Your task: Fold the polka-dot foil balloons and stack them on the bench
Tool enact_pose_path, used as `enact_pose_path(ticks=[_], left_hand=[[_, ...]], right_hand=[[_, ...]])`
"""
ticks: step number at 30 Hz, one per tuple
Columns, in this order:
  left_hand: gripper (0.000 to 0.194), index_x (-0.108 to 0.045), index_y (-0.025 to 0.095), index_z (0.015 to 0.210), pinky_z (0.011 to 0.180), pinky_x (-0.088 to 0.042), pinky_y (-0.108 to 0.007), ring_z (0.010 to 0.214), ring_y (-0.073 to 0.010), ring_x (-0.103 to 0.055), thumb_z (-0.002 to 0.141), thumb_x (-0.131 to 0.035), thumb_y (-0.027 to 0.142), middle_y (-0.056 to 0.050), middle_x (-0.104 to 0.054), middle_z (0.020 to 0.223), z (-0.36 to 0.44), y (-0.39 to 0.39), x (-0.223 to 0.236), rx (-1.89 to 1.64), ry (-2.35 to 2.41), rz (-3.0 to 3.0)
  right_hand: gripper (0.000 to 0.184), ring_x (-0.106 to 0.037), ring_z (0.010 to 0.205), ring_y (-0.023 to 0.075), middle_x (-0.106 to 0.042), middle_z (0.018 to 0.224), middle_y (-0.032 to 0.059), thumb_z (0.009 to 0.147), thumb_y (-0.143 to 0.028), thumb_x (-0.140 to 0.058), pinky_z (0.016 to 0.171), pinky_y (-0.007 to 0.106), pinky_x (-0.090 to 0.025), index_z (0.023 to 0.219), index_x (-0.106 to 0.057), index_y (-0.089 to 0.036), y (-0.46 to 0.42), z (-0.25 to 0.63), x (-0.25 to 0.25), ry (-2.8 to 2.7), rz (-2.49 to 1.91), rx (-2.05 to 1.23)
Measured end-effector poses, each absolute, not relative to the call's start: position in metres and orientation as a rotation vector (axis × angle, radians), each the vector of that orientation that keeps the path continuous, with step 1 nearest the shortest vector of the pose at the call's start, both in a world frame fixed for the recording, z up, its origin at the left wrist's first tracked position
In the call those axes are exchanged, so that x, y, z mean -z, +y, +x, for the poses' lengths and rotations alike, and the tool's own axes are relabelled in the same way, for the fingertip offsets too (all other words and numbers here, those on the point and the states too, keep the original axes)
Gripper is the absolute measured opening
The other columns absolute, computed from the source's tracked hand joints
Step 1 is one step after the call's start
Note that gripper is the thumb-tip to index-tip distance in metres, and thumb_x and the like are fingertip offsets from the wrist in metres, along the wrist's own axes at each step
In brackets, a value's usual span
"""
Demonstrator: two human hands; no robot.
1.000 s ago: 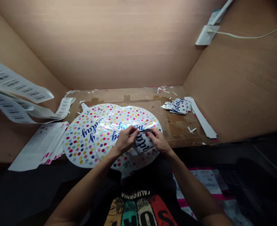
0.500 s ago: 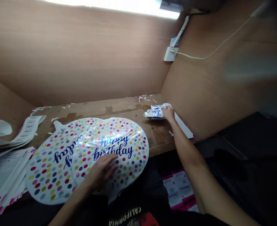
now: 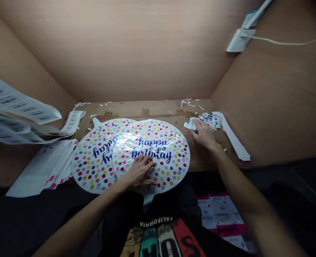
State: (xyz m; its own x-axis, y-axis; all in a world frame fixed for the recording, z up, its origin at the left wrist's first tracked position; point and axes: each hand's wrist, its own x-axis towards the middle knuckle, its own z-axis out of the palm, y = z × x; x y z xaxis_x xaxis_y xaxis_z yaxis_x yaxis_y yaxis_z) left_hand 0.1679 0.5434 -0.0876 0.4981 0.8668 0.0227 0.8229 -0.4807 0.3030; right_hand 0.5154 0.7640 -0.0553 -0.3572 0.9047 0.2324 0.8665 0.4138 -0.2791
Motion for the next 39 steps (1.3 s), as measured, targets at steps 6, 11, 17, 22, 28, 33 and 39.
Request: enact_pose_path(ticks=[6,11,17,22,28,33,39], left_hand=[[0.029,-0.069,0.020,0.092,0.084,-0.042,-0.032,0.091,-0.0223,-0.058,0.104,-0.050,0.038,-0.010,-0.067,0.097,0.145,0.544,0.091,-0.249,1.374,2.277],[0.043,-0.064,0.018,0.078,0.069,-0.038,-0.029,0.074,-0.0193,-0.057,0.104,-0.045,0.046,-0.005,-0.064,0.077,0.147,0.578,0.072,-0.168,1.430,1.972],[0.037,-0.066,0.018,0.094,0.067,-0.040,-0.027,0.076,-0.0175,-0.056,0.097,-0.051,0.051,-0.001,-0.064,0.086,0.128,0.574,0.024,-0.300,1.316,1.796],[0.051,-0.060,0.019,0.109,0.074,-0.045,-0.027,0.091,-0.0206,-0.058,0.071,-0.084,0.042,-0.005,-0.064,0.108,0.119,0.538,0.011,-0.515,1.327,1.997],[0.011,-0.065,0.019,0.085,0.065,-0.042,-0.023,0.067,-0.0130,-0.059,0.088,-0.059,0.010,0.001,-0.066,0.073,0.130,0.532,0.038,-0.775,1.640,2.017],[0.023,-0.072,0.019,0.103,0.073,-0.053,-0.027,0.079,-0.0178,-0.072,0.099,-0.051,0.012,-0.005,-0.076,0.086,0.123,0.523,0.059,-0.911,1.626,2.338],[0.023,-0.068,0.021,0.119,0.095,-0.057,-0.033,0.107,-0.0210,-0.073,0.103,-0.053,0.017,-0.008,-0.078,0.112,0.124,0.472,0.073,-0.814,1.199,2.711]], right_hand=[[0.055,-0.060,0.109,0.0288,-0.066,0.120,0.0137,0.093,-0.063,-0.068,0.097,0.041,-0.047,0.127,-0.066,-0.020,0.614,0.447,0.066,-2.810,-0.631,-0.724],[0.043,-0.056,0.104,0.0289,-0.065,0.113,0.0147,0.093,-0.040,-0.074,0.091,0.040,-0.040,0.126,-0.064,-0.015,0.601,0.425,0.075,-2.897,-0.673,-0.327],[0.030,-0.052,0.082,0.0192,-0.064,0.090,0.0083,0.108,-0.024,-0.044,0.077,0.032,-0.038,0.087,-0.064,-0.016,0.618,0.419,0.057,-2.760,-0.576,-0.544],[0.038,-0.046,0.066,0.0133,-0.055,0.072,0.0002,0.107,-0.038,-0.048,0.064,0.027,-0.035,0.076,-0.057,-0.018,0.633,0.420,0.040,-2.549,-0.772,-1.155],[0.034,-0.042,0.068,0.0123,-0.050,0.069,-0.0017,0.099,-0.038,-0.057,0.063,0.024,-0.032,0.073,-0.053,-0.017,0.639,0.415,0.030,-2.508,-0.691,-1.358],[0.049,-0.032,0.058,0.0090,-0.037,0.061,-0.0044,0.092,-0.055,-0.064,0.054,0.024,-0.023,0.066,-0.043,-0.019,0.656,0.407,0.047,-2.339,-0.769,-1.700],[0.064,-0.023,0.056,0.0083,-0.030,0.057,-0.0056,0.081,-0.078,-0.063,0.051,0.024,-0.015,0.064,-0.043,-0.020,0.753,0.420,0.066,-2.079,-1.133,-1.515]])
